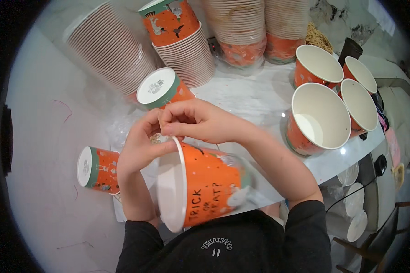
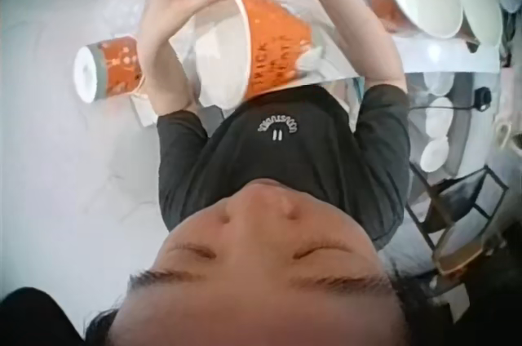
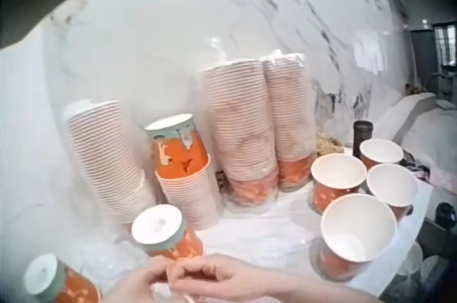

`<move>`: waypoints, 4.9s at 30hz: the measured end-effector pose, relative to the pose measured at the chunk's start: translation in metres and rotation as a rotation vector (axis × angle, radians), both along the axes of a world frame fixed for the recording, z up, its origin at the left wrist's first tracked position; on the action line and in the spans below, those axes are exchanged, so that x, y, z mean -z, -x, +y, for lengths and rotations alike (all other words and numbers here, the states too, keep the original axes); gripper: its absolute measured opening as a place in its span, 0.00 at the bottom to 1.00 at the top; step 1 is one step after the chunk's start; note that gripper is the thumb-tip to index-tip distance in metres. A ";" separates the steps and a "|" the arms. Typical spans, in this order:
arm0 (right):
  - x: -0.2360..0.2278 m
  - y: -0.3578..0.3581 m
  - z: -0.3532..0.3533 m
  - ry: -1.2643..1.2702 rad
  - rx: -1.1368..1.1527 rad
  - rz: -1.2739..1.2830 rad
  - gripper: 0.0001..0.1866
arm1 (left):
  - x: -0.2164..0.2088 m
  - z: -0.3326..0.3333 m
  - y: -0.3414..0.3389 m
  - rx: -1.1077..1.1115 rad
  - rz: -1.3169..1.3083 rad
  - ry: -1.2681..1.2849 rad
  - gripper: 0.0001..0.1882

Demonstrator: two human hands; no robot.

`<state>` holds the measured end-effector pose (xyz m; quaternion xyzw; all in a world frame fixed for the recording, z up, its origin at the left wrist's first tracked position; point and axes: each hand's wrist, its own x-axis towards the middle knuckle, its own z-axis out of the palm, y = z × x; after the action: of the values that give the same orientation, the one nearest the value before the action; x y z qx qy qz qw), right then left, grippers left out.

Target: Attaching elastic loop strings to decorative paper bowls.

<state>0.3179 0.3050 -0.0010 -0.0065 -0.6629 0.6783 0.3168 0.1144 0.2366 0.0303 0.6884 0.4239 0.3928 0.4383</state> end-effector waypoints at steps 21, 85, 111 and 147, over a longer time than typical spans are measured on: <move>-0.014 -0.025 0.006 -0.205 0.187 -0.508 0.14 | 0.020 0.002 0.030 0.008 -0.291 0.407 0.06; -0.017 -0.001 -0.040 -0.569 0.450 -0.578 0.07 | -0.014 -0.025 0.048 0.116 0.611 0.165 0.13; -0.027 0.000 -0.027 0.043 0.568 -0.110 0.05 | 0.027 -0.007 0.007 -0.107 -0.487 0.359 0.23; 0.017 -0.009 0.023 -0.009 -0.359 -0.613 0.09 | 0.011 -0.025 0.017 0.002 0.344 -0.270 0.07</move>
<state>0.3267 0.3284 -0.0177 -0.0917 -0.7209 0.6866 -0.0211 0.0974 0.2118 0.0196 0.7982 0.4352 0.3224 0.2637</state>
